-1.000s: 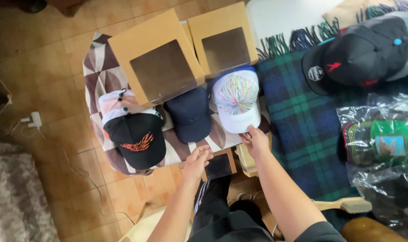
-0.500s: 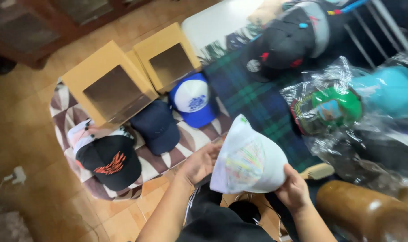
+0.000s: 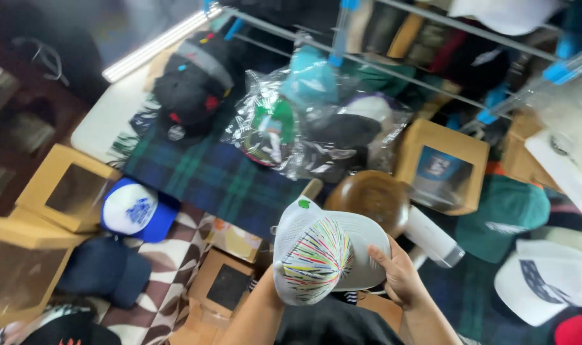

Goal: Cleaning and steaming various baseball caps using a brush and a handheld steamer to remove wrinkles and debris.

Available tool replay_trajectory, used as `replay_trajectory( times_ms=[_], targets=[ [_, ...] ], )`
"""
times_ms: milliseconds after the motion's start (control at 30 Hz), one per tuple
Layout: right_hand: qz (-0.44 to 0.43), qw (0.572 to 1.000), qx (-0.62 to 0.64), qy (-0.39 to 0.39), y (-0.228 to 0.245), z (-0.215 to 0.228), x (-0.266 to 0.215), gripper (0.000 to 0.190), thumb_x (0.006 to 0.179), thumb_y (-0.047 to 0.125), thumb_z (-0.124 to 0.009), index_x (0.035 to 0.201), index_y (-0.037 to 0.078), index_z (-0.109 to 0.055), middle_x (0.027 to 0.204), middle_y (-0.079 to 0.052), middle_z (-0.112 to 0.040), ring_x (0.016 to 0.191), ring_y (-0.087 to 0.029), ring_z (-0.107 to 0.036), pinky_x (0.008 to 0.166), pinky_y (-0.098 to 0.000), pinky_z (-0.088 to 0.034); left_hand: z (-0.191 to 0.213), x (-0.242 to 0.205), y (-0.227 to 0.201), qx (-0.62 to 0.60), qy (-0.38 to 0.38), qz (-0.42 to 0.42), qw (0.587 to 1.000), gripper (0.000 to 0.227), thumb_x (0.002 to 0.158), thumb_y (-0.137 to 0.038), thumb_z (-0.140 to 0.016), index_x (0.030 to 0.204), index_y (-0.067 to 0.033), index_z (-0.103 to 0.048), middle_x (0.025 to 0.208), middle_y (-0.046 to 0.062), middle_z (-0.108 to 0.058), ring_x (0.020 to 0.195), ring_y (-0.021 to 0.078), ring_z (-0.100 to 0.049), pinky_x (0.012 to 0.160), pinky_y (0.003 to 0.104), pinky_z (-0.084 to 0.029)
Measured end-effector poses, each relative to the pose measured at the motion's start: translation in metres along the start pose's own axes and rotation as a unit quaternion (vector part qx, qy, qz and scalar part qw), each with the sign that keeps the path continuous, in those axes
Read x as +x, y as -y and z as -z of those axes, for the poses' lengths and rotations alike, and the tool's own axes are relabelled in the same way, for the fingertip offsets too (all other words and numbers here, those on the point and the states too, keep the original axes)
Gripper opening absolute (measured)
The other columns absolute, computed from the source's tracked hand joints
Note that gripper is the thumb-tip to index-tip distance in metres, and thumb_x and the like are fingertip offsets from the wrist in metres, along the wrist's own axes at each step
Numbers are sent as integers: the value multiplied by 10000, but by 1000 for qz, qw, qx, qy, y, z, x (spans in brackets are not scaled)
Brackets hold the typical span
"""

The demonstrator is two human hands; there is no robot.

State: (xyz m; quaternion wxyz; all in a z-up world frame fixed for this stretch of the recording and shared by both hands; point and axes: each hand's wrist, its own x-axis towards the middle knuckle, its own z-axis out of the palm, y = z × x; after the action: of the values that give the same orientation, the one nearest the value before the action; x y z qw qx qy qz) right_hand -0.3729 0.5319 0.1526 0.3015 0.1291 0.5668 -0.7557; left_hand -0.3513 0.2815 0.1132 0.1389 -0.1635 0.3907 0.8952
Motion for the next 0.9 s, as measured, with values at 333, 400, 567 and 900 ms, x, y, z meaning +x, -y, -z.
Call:
replay_trajectory(
  times_ms=[333, 400, 567, 900],
  targets=[
    [-23, 993, 70, -96, 57, 116, -25, 666, 898, 197, -558, 1534, 19, -469, 1379, -225, -627, 1137, -368, -607, 871, -464, -501, -114, 36, 42, 137, 40, -11, 990, 424, 1010, -322, -556, 1300, -21, -630, 1289, 123, -657, 1185, 228, -627, 991, 384, -517],
    [-8, 978, 125, -168, 48, 147, -14, 596, 916, 226, -561, 1490, 80, -493, 1371, -211, -579, 1138, -410, -558, 872, -561, -478, -128, 32, 43, 161, 45, -18, 986, 424, 1010, -317, -557, 1301, -17, -623, 1305, 124, -649, 1200, 227, -620, 1001, 385, -513],
    [48, 965, 146, -211, 32, 167, -9, 544, 953, 174, -627, 1478, 62, -540, 1261, -213, -608, 1114, -338, -588, 939, -551, -464, -175, 18, -30, 357, -118, -95, 922, 109, 885, -165, -571, 868, -64, -610, 1081, 119, -537, 1036, 264, -478, 875, 417, -379],
    [-19, 940, 251, -231, -51, 82, -8, 381, 972, 174, -629, 1334, 60, -611, 1206, -137, -693, 1029, -293, -655, 757, -460, -558, -123, 115, -54, 480, -102, -23, 871, 322, 968, -210, -623, 1249, -113, -747, 1439, 77, -649, 1208, 199, -677, 1027, 291, -555]
  ],
)
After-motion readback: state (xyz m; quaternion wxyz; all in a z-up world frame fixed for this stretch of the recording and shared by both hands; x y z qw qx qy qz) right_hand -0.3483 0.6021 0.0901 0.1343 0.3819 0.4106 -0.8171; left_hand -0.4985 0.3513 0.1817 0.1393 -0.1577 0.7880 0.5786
